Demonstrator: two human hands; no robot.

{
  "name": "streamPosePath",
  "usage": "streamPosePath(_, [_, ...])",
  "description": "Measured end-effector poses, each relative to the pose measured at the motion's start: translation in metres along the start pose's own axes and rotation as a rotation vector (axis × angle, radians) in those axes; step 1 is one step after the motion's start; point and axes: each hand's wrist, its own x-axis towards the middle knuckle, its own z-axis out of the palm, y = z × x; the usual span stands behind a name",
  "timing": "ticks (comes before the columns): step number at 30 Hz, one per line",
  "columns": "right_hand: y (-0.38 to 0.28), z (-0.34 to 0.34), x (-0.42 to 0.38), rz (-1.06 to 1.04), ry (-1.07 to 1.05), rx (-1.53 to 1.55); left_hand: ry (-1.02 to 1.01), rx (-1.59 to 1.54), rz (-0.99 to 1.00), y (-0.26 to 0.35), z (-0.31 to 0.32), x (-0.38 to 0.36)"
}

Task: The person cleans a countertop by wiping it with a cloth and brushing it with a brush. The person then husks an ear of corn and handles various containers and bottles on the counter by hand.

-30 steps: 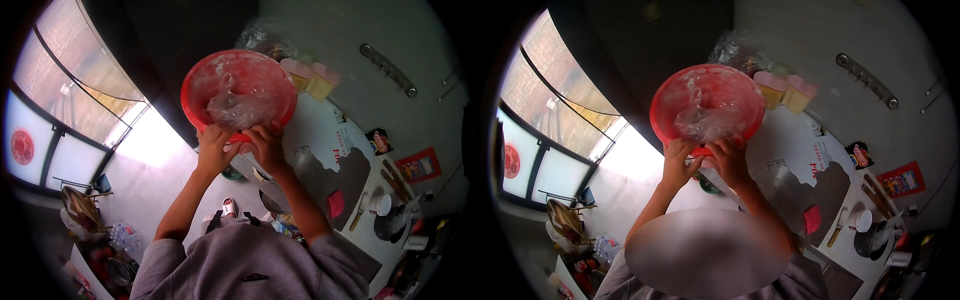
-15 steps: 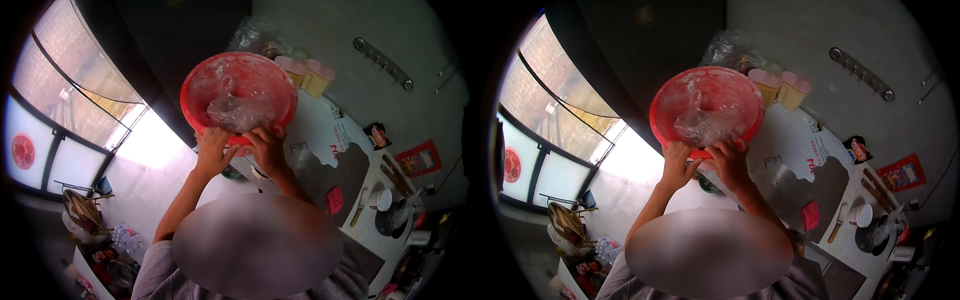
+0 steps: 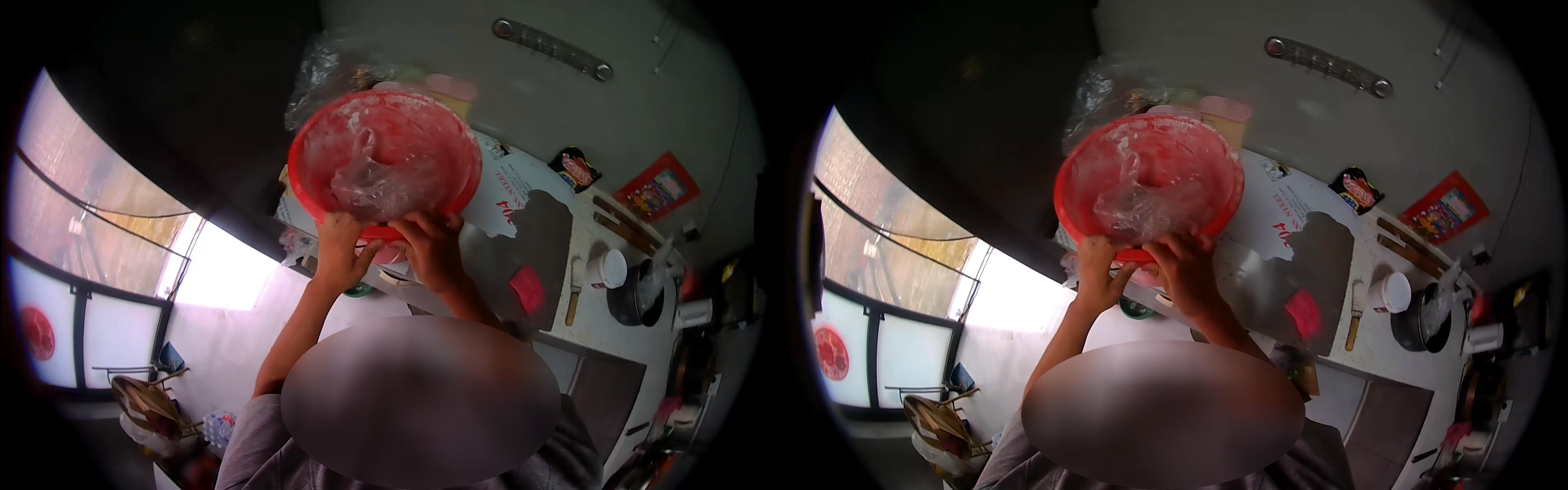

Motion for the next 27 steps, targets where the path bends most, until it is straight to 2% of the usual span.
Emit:
streamPosePath(5, [0.015, -0.023, -0.027, 0.105, 0.061, -0.098, -0.033, -0.113, 0.080, 0.013, 0.037, 0.011])
streamPosePath(8, [0.024, -0.041, -0.041, 0.173, 0.086, -0.150, 0.011, -0.170, 0.211, 0.023, 0.061, 0.026])
streamPosePath(14, [0.043, -0.082, -0.075, 0.332, 0.130, -0.266, -0.057, -0.255, 0.314, 0.057, 0.112, 0.047])
streamPosePath(27, [0.097, -0.158, -0.125, 0.493, 0.199, -0.396, -0.136, -0.426, 0.428, 0.134, 0.201, 0.090])
